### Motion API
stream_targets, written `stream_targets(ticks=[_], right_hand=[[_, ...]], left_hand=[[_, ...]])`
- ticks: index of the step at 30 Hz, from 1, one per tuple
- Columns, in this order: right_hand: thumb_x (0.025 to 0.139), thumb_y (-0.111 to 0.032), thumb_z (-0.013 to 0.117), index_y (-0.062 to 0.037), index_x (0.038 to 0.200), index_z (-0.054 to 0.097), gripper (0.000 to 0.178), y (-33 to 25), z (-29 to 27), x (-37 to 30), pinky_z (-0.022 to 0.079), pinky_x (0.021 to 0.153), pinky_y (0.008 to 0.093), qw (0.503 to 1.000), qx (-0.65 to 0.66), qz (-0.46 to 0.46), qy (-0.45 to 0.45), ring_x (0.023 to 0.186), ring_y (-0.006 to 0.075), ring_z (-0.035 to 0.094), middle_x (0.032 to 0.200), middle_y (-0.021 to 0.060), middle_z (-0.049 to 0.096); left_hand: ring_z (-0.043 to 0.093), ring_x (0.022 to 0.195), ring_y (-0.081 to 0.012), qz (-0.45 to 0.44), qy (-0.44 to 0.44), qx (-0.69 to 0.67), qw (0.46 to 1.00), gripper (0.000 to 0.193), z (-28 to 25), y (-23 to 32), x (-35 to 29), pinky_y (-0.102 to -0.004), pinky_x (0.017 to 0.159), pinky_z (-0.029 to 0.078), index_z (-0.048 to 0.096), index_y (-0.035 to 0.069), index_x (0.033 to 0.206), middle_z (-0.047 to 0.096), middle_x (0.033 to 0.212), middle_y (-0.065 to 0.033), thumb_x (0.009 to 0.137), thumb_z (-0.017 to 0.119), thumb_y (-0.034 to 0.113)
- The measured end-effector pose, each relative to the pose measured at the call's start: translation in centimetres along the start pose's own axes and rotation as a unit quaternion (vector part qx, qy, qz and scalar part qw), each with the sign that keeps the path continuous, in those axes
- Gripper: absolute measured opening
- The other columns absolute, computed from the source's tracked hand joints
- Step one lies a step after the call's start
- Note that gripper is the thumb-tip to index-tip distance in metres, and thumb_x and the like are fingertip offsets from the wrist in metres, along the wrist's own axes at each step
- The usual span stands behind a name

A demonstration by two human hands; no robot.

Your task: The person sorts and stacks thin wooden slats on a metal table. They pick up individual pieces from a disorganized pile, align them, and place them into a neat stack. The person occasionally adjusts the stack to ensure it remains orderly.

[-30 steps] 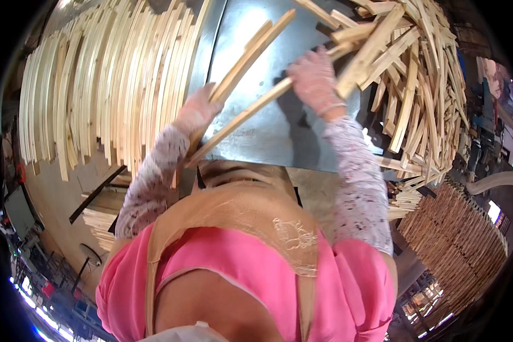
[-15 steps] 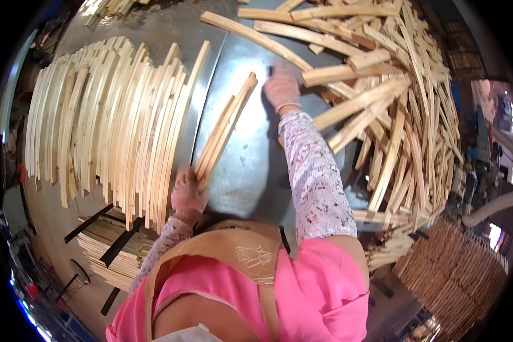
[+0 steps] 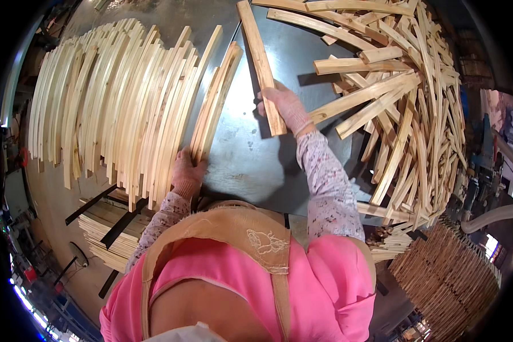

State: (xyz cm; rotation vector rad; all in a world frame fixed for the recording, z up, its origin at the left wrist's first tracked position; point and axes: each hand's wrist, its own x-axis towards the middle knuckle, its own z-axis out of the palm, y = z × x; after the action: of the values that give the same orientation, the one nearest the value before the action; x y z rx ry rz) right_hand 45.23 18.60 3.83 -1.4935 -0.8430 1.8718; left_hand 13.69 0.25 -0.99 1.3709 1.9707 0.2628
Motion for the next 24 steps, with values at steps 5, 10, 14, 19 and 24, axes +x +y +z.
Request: stream_targets(ticks=[5,10,14,19,24], right_hand=[[0.101,-0.022,0.056,0.0025,0.153,0.047,0.058,2.5,3.1,-4.8,0.061,0.065,0.0426,0.983,0.177,-0.036,0.007,0.069,0.0248,0.070,0.114,0.0202,0.071],[0.108,-0.043,0.061,0.0012,0.134,0.062,0.052,-7.0,-0.3,-3.4,0.061,0.068,0.0340,0.989,0.042,-0.143,0.016,0.075,0.0212,0.072,0.100,0.0141,0.073],[0.112,-0.029,0.054,-0.0037,0.117,0.069,0.030,-21.9,-18.5,3.1,0.056,0.088,0.0359,0.784,-0.279,-0.469,0.295,0.100,0.0204,0.067,0.117,0.0109,0.068],[0.106,-0.016,0.056,-0.0049,0.097,0.067,0.017,-16.0,-14.4,6.1,0.050,0.073,0.0337,0.563,-0.661,-0.405,0.286,0.082,0.0202,0.059,0.097,0.0066,0.063],[0.103,-0.022,0.070,0.0027,0.144,0.062,0.049,7.4,4.2,1.8,0.050,0.068,0.0255,0.945,-0.244,-0.151,0.156,0.074,0.0083,0.057,0.091,0.0017,0.067]], left_hand=[[0.061,0.125,-0.0448,0.051,-0.034,-0.021,0.998,0.069,-1.9,0.6,-0.4,-0.0491,0.108,0.051,0.054,-0.003,0.143,0.062,0.132,-0.0272,0.088,0.079,0.032],[0.060,0.132,-0.0415,0.041,-0.052,-0.138,0.988,0.078,-2.6,-1.5,0.4,-0.0459,0.116,0.048,0.050,-0.006,0.151,0.061,0.142,-0.0285,0.090,0.079,0.032],[0.061,0.134,-0.0372,0.021,-0.086,-0.035,0.995,0.080,-11.3,4.1,0.4,-0.0368,0.122,0.046,0.044,-0.006,0.158,0.058,0.149,-0.0260,0.091,0.077,0.023],[0.055,0.143,-0.0370,-0.015,0.011,-0.025,1.000,0.083,-22.2,-1.3,4.4,-0.0375,0.123,0.044,0.043,-0.007,0.158,0.056,0.155,-0.0257,0.091,0.078,0.026],[0.052,0.146,-0.0357,0.003,0.137,-0.025,0.990,0.087,-34.2,-9.4,6.8,-0.0414,0.126,0.038,0.041,-0.007,0.160,0.055,0.158,-0.0257,0.090,0.076,0.032]])
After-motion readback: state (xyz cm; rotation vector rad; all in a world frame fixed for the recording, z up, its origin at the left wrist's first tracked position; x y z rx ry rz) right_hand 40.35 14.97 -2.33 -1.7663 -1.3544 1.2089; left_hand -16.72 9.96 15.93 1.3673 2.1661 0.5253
